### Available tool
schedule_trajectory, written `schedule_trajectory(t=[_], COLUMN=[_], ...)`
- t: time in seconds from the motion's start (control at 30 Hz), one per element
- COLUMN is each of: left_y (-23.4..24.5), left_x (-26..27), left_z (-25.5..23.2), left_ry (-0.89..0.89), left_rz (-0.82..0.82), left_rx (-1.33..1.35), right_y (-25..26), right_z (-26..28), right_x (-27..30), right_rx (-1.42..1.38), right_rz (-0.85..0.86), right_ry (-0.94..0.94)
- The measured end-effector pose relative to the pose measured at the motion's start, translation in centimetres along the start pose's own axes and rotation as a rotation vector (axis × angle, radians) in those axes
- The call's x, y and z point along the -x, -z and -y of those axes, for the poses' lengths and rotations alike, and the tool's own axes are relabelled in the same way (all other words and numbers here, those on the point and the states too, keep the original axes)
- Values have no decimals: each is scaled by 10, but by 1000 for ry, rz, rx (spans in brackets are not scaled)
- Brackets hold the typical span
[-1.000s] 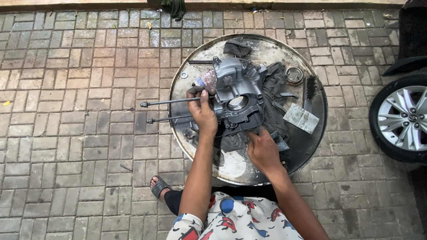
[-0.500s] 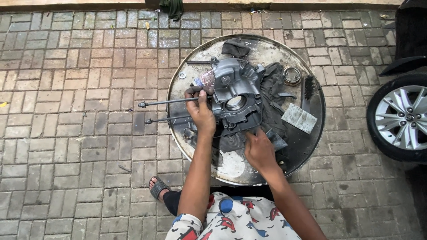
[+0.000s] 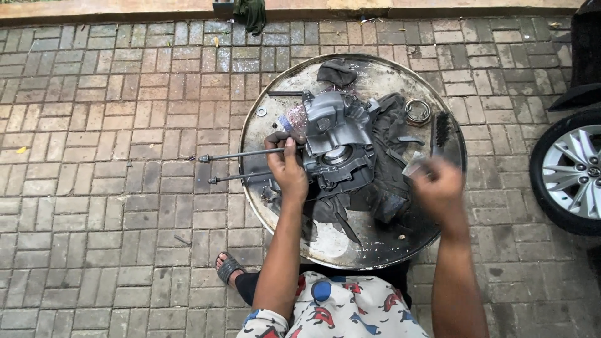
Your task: The person cleans a disassembled mechanical component, likely a brake caliper, using a dark cloth. They wipe the exterior surfaces and crevices of the metal part while holding it over a metal drum used as a work surface. The person rotates the part to access different sides during the cleaning process.
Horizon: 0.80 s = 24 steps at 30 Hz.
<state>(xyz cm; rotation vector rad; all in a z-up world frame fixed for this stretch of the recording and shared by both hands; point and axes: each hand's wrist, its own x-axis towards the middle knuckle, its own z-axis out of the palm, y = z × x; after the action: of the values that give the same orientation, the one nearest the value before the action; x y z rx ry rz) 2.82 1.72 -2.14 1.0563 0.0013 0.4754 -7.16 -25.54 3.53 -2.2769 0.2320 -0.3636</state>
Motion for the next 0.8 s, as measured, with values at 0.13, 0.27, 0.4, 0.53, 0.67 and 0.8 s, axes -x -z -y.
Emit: schedule_trajectory(t=[0.13, 0.27, 0.4, 0.53, 0.67, 0.8], left_y=[-9, -12, -11, -10, -14, -14], left_x=[5, 19, 27, 24, 21, 17], left_z=[-8, -15, -12, -12, -17, -23], left_ry=[-45, -55, -49, -62, -66, -60], left_rz=[5, 35, 40, 61, 65, 58], left_rx=[-13, -43, 37, 29, 31, 19], right_y=[-4, -6, 3, -5, 2, 0], right_z=[-140, -147, -106, -104, -52, -41], right_x=[-56, -74, -76, -74, -65, -62], right_rx=[452, 432, 329, 292, 72, -30], right_rz=[-195, -102, 36, -7, -98, -202], right_ry=[-288, -416, -485, -474, -293, 37])
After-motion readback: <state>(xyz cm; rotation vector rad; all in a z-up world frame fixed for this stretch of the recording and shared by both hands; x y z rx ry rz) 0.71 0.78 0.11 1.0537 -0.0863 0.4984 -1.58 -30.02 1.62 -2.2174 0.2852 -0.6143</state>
